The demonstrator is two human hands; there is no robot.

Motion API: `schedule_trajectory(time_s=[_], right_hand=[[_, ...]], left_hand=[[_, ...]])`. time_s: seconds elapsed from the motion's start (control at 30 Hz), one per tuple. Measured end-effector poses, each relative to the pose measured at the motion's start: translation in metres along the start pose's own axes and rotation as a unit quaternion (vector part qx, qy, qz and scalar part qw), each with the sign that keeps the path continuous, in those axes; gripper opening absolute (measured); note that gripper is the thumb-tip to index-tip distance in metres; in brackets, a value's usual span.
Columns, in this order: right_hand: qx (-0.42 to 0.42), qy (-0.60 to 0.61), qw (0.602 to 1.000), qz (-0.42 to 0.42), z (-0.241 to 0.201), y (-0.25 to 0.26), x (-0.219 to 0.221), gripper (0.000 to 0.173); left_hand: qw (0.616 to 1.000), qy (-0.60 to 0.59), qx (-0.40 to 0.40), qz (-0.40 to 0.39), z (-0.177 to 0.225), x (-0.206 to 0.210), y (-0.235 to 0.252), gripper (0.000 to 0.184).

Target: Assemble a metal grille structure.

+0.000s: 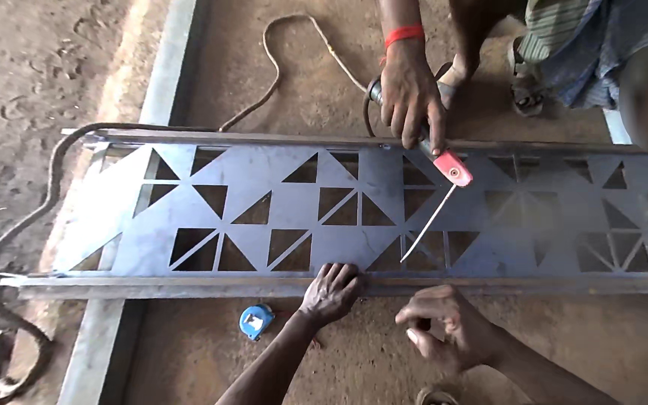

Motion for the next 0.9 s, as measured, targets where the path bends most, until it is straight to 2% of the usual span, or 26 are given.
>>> schedule_trajectory(time_s=[0.07,0.1,0.17,0.23,0.3,0.37,0.57,0.67,0.73,0.8,0.83,0.9], right_hand=[[0.026,-0.162,0.984,0.072,-0.007,0.029,-0.033,0.041],[0.055,-0.276,0.956,0.084,-0.006,0.047,-0.046,0.05],[0.149,-0.412,0.898,0.04,0.01,0.089,-0.062,0.056],[0.223,-0.452,0.864,-0.011,0.026,0.124,-0.071,0.052],[0.241,-0.468,0.85,-0.02,0.028,0.146,-0.075,0.046],[0.246,-0.476,0.844,-0.013,0.03,0.158,-0.079,0.048],[0.236,-0.489,0.838,0.057,0.037,0.167,-0.097,0.069],[0.199,-0.471,0.855,0.082,0.022,0.163,-0.086,0.062],[0.222,-0.412,0.884,0.017,0.034,0.16,-0.057,0.048],[0.285,-0.367,0.882,-0.076,0.075,0.162,-0.025,0.029],[0.31,-0.36,0.874,-0.1,0.097,0.168,-0.016,0.026],[0.349,-0.358,0.861,-0.097,0.133,0.183,-0.013,0.029]], left_hand=[[1.0,0.003,-0.001,0.002,0.0,-0.001,0.001,0.023],[1.0,0.0,-0.001,0.002,0.001,-0.001,0.0,0.024],[1.0,-0.004,-0.003,0.002,0.002,0.001,-0.001,0.026],[1.0,0.001,-0.004,0.002,0.0,0.001,-0.001,0.027],[1.0,0.004,-0.003,0.002,0.0,0.001,-0.002,0.027],[1.0,0.004,-0.001,0.003,0.001,0.001,-0.001,0.027],[1.0,0.004,0.003,0.012,0.001,-0.001,-0.002,0.027],[1.0,-0.001,0.0,0.012,0.001,-0.001,-0.003,0.026],[1.0,-0.002,-0.001,0.009,0.001,0.0,-0.003,0.027],[1.0,-0.005,0.0,0.006,0.001,0.0,-0.003,0.026],[1.0,-0.005,0.0,0.006,0.001,0.0,-0.003,0.026],[1.0,0.001,-0.001,0.004,0.002,-0.001,-0.002,0.026]])
Point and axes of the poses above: each hand's wrist, its own y-axis towards the middle knuckle, its own x-axis out of the palm, z = x × y, the point moved 10 cm from there along y, towards the middle knuckle, and after that the axes turned 8 degrees about z, right-handed, at the moved point
